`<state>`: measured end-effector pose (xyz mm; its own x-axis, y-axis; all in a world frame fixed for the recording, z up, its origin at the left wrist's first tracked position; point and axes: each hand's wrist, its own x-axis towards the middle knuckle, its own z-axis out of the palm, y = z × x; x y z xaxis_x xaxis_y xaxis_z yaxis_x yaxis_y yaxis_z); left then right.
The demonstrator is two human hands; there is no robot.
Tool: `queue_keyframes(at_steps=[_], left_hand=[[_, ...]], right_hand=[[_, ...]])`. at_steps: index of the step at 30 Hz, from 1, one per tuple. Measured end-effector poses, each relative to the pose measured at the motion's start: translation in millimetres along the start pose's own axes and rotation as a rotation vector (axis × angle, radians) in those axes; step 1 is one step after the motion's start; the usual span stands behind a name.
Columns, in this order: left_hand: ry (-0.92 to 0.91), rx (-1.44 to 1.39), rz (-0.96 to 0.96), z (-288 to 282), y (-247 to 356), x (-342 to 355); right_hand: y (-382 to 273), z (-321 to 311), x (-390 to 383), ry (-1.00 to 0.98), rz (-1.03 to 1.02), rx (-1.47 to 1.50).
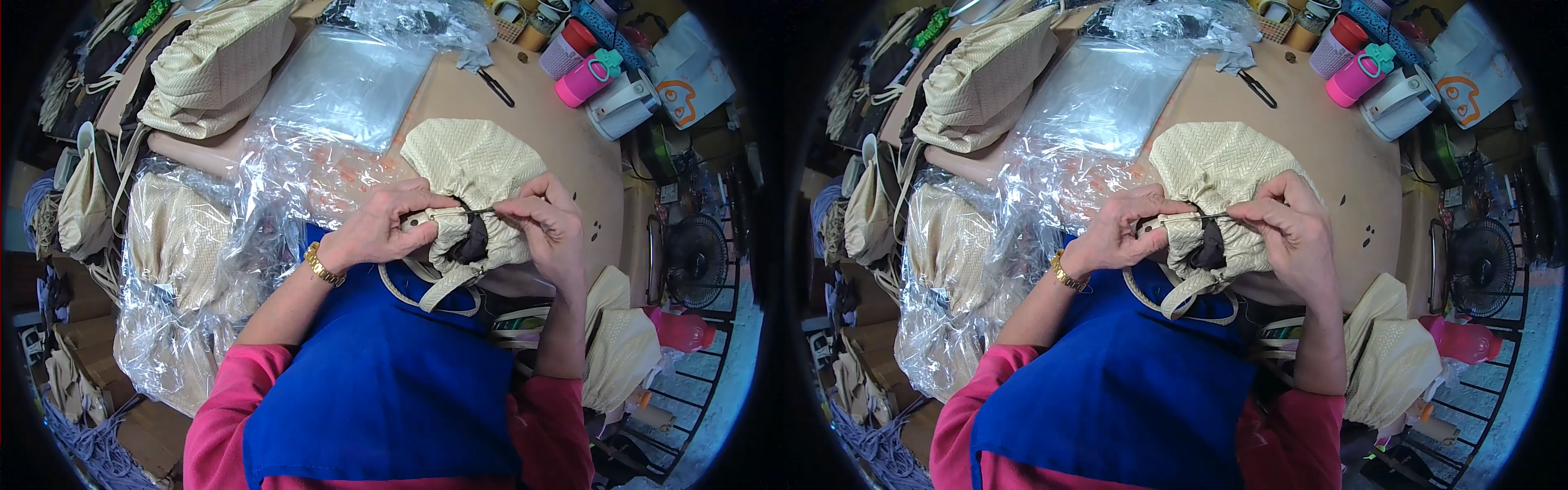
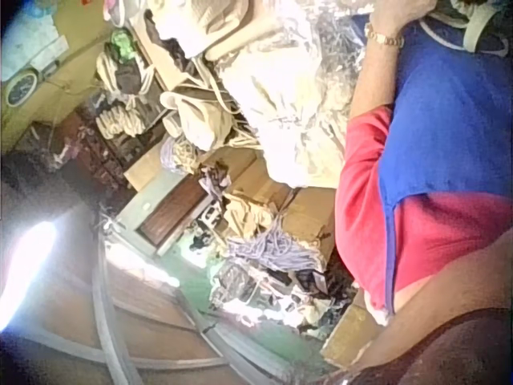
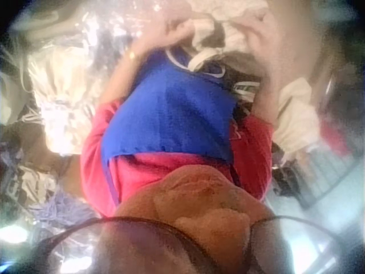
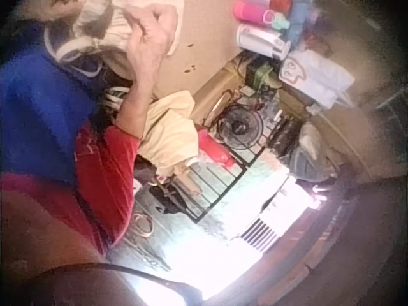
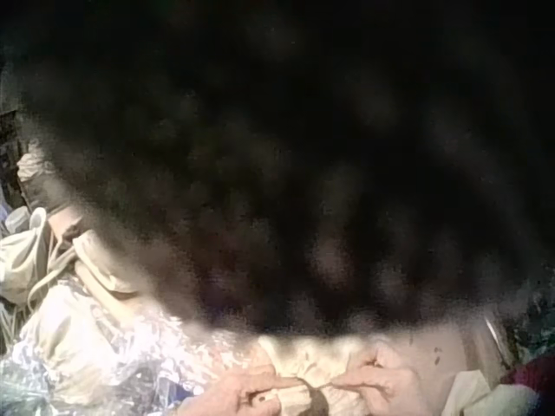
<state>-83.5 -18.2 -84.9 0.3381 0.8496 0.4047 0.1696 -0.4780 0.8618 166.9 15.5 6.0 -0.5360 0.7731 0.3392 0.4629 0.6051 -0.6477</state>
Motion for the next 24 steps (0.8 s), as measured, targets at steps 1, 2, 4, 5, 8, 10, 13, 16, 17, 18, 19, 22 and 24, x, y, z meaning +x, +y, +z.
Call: queue_keyframes(at_steps=[1,2,4,5,8,10,13,16,17,18,19,22,24], left_hand=[[0.007,-0.008,0.007,0,0,1],[0.015,-0.017,0.014,1,2,2],[0.017,-0.015,0.019,0,3,2],[0.010,-0.006,0.017,0,4,2],[0.012,-0.003,0.024,0,4,2],[0.014,-0.008,0.031,0,4,2],[0.014,-0.018,0.020,3,1,0],[0.012,-0.035,-0.001,3,-1,-1],[0.008,-0.030,-0.002,2,-1,-1],[0.004,-0.023,-0.001,1,-1,-1],[0.005,-0.021,0.006,1,0,0],[0.011,-0.013,0.010,1,3,0],[0.010,-0.004,-0.001,0,6,0]], right_hand=[[-1,0,0,-0.004,-0.014,-0.038],[-2,0,0,-0.008,-0.029,-0.076],[-5,0,0,0.004,-0.058,-0.139],[-7,0,0,0.010,-0.072,-0.170],[-13,4,0,0.036,-0.115,-0.248],[-19,5,-1,0.034,-0.183,-0.363],[-27,4,-1,-0.009,-0.247,-0.519],[-33,1,3,-0.111,-0.208,-0.599],[-33,0,5,-0.151,-0.181,-0.614],[-32,1,6,-0.122,-0.184,-0.532],[-29,1,7,-0.093,-0.186,-0.451],[-14,4,7,-0.050,-0.143,-0.264],[-4,6,5,-0.052,-0.074,-0.152]])
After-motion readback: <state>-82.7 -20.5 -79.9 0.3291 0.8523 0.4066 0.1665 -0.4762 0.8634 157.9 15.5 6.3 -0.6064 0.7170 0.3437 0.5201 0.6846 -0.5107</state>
